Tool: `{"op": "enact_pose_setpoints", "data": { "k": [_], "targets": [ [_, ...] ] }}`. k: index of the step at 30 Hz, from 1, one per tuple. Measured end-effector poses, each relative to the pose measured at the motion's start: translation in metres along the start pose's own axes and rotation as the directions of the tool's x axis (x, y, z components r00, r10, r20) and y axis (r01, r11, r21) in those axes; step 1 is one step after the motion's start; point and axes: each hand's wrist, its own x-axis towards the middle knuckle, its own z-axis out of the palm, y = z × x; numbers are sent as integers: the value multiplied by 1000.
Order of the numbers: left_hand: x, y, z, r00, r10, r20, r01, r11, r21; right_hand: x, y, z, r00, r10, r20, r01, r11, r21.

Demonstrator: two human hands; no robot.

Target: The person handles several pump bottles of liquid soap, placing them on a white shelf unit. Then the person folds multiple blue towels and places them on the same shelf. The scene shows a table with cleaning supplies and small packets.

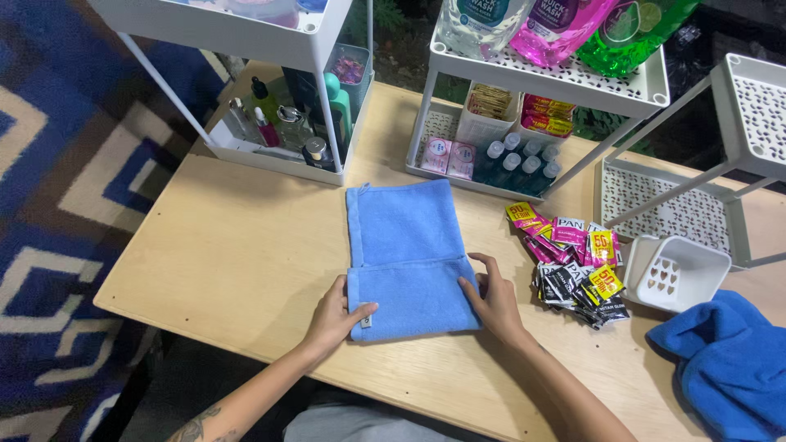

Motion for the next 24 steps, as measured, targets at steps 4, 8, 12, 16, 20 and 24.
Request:
{"op": "enact_pose_setpoints", "data": {
  "k": [4, 8, 12, 16, 20, 24],
  "targets": [
    [-11, 17, -3, 992, 118, -51, -118, 993, 18, -8, -10, -7, 999, -30, 16, 31, 996, -83],
    [-31, 26, -9, 961, 245, -129, -149, 850, 505, -23, -24, -23, 947, -321, -12, 314, 934, -171],
    [-38, 24, -10, 581, 755, 305, -714, 292, 637, -35, -33, -41, 768, -527, 365, 624, 744, -240],
    [-29, 14, -4, 713, 538, 449, -662, 306, 685, -32, -32, -48, 727, -370, 579, 590, 768, -250],
    [-15, 8, -8, 745, 482, 462, -628, 270, 730, -29, -25, -46, 742, -386, 548, 575, 786, -226],
    [-1, 5, -16, 766, 438, 472, -611, 265, 746, -22, -10, -43, 749, -460, 476, 588, 793, -159]
  ]
}}
